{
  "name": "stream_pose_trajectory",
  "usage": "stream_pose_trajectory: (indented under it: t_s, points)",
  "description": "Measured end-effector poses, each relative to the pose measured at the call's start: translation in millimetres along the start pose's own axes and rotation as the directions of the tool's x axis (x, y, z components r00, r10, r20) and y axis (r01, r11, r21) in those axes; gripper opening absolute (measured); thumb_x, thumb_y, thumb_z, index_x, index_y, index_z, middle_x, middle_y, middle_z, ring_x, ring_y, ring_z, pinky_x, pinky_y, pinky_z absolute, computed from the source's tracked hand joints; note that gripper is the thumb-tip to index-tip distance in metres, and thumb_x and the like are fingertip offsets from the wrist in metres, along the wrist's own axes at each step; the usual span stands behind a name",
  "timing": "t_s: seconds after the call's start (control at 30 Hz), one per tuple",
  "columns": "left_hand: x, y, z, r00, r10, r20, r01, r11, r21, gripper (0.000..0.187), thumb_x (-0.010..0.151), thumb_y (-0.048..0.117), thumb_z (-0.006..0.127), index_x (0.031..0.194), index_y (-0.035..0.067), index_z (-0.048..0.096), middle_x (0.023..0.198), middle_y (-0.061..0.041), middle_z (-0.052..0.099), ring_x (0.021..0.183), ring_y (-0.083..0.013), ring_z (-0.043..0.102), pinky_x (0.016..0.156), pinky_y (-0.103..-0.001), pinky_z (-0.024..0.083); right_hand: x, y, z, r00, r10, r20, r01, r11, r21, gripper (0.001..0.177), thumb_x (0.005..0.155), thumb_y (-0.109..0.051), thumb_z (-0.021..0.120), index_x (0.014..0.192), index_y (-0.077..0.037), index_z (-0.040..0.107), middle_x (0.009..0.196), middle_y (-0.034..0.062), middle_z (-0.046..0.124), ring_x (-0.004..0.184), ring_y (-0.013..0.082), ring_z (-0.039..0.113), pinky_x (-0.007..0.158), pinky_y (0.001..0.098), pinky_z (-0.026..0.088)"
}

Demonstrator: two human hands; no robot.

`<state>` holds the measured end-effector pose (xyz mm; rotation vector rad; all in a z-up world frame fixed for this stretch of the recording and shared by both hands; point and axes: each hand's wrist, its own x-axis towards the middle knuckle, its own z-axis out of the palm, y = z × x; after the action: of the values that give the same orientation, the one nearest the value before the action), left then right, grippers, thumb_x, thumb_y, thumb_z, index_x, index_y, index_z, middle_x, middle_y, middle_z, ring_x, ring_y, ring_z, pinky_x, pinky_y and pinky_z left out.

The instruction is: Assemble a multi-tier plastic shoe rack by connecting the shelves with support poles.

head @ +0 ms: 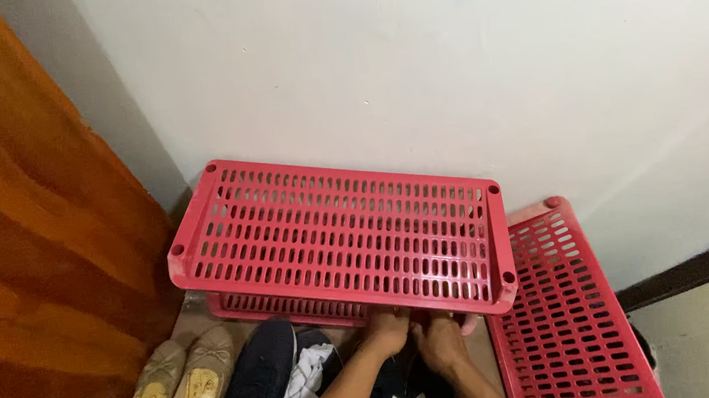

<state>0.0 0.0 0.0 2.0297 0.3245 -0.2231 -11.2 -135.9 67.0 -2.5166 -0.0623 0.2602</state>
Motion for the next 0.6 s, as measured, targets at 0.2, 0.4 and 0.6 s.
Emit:
stream_pose_trajectory:
  t_s: [0.2, 0.4, 0.6]
  points:
    - [49, -55, 30, 0.978, 0.203, 0.043, -0.208, 0.958, 0.198, 0.055, 0.106, 0.032, 0.041, 0.156, 0.012, 0.038, 0.164, -0.018, 0.029, 0.151, -0.0328, 0.028, 0.121, -0.045, 0.026, 34, 33, 44, 0.992, -0.100, -0.082, 0.104, 0.993, 0.049, 0.057, 0.085, -0.025, 0.073, 0.134, -0.002, 0.054, 0.127, 0.0314, 0.061, 0.121, 0.0483, 0.057, 0.101, 0.0510, 0.047]
    - [18, -9, 9, 0.995, 0.091, 0.046, -0.085, 0.990, -0.113, 0.056, 0.104, 0.036, 0.041, 0.154, 0.012, 0.038, 0.163, -0.013, 0.034, 0.151, -0.0266, 0.032, 0.121, -0.041, 0.030, 45, 37, 57, 0.986, -0.054, -0.157, 0.059, 0.998, 0.032, 0.036, 0.093, -0.025, 0.066, 0.122, -0.004, 0.066, 0.119, 0.0271, 0.068, 0.113, 0.0456, 0.063, 0.098, 0.0510, 0.049]
    - [31, -25, 27, 0.981, 0.182, -0.072, -0.169, 0.972, 0.163, 0.053, 0.100, 0.037, 0.045, 0.146, 0.013, 0.052, 0.154, -0.017, 0.049, 0.142, -0.0309, 0.047, 0.115, -0.043, 0.037, 31, 32, 49, 0.971, -0.094, -0.218, 0.146, 0.961, 0.236, 0.039, 0.088, -0.015, 0.069, 0.123, 0.000, 0.064, 0.114, 0.0248, 0.071, 0.109, 0.0389, 0.067, 0.095, 0.0472, 0.049]
